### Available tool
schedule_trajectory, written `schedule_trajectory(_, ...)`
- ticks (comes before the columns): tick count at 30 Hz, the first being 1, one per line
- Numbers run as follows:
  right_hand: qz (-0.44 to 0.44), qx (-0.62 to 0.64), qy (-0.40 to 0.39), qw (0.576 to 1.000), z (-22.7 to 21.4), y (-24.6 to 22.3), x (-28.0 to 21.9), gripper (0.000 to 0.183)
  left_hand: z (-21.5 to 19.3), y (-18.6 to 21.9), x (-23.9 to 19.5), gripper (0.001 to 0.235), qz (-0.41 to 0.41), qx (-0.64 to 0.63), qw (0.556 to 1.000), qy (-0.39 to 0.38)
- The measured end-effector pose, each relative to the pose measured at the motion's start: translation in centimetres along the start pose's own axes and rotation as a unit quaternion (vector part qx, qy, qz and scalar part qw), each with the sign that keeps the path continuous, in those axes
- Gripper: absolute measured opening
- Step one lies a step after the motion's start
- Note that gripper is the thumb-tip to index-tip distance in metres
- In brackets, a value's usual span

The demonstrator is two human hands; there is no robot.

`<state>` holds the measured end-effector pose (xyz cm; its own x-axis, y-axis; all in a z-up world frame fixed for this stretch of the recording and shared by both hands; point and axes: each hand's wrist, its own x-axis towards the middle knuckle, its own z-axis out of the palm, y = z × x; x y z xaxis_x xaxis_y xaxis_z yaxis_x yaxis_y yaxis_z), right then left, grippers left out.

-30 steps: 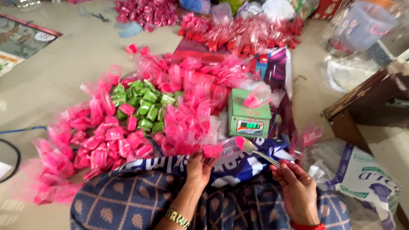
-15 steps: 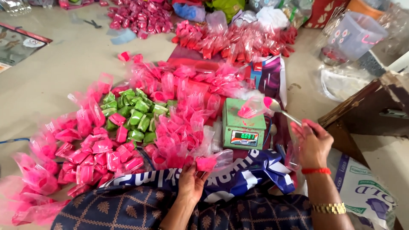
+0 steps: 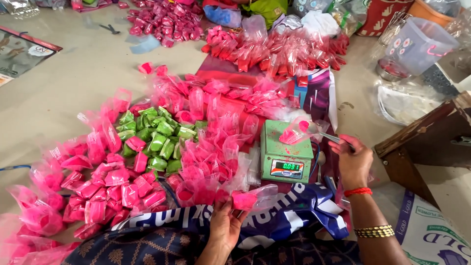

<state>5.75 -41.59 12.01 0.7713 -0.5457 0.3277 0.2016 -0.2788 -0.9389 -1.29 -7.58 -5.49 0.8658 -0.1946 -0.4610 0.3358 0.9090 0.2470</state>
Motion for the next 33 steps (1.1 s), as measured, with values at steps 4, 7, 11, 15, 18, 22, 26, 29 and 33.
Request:
schedule_trajectory(4,-0.06,-0.117,-0.013,0.991,1.9,0.4,-0.4,0.017,-0.6,-0.3,0.4,0.009,-0.01,-0.008,1.0,0.003)
schedule_trajectory(7,-0.257,-0.337,-0.054,0.904,3.0,-1.4,-2.1,0.021,-0.9,-0.5,0.6,0.008,-0.015,-0.022,1.0,0.011)
schedule_trajectory(11,-0.267,-0.353,-0.094,0.892,3.5,-3.7,-3.5,0.032,-0.9,-0.6,0.5,0.009,-0.011,-0.026,1.0,0.0)
schedule_trajectory(15,-0.241,-0.343,-0.038,0.907,2.2,-3.1,-4.1,0.026,-0.6,-0.5,0.5,0.009,-0.015,-0.033,0.999,-0.005)
schedule_trajectory(18,-0.149,-0.165,0.028,0.975,0.4,-4.7,-6.1,0.016,-0.9,-0.7,0.7,0.009,-0.016,-0.028,0.999,-0.003)
schedule_trajectory(22,0.052,0.204,0.047,0.977,-2.9,-8.0,-10.3,0.018,0.7,0.0,-0.3,0.021,-0.027,-0.018,0.999,0.002)
schedule_trajectory(26,0.109,0.233,0.069,0.964,-4.5,-10.9,-15.9,0.019,0.4,-0.1,-0.1,0.024,-0.026,-0.02,0.999,0.0)
schedule_trajectory(29,0.133,0.23,0.061,0.962,-5.4,-10.9,-19.4,0.021,-0.1,-0.3,0.2,0.024,-0.026,-0.009,1.0,-0.001)
schedule_trajectory(33,0.078,0.034,0.007,0.996,-4.5,-12.1,-23.4,0.024,-0.7,-0.8,0.0,0.015,-0.023,0.009,1.0,-0.005)
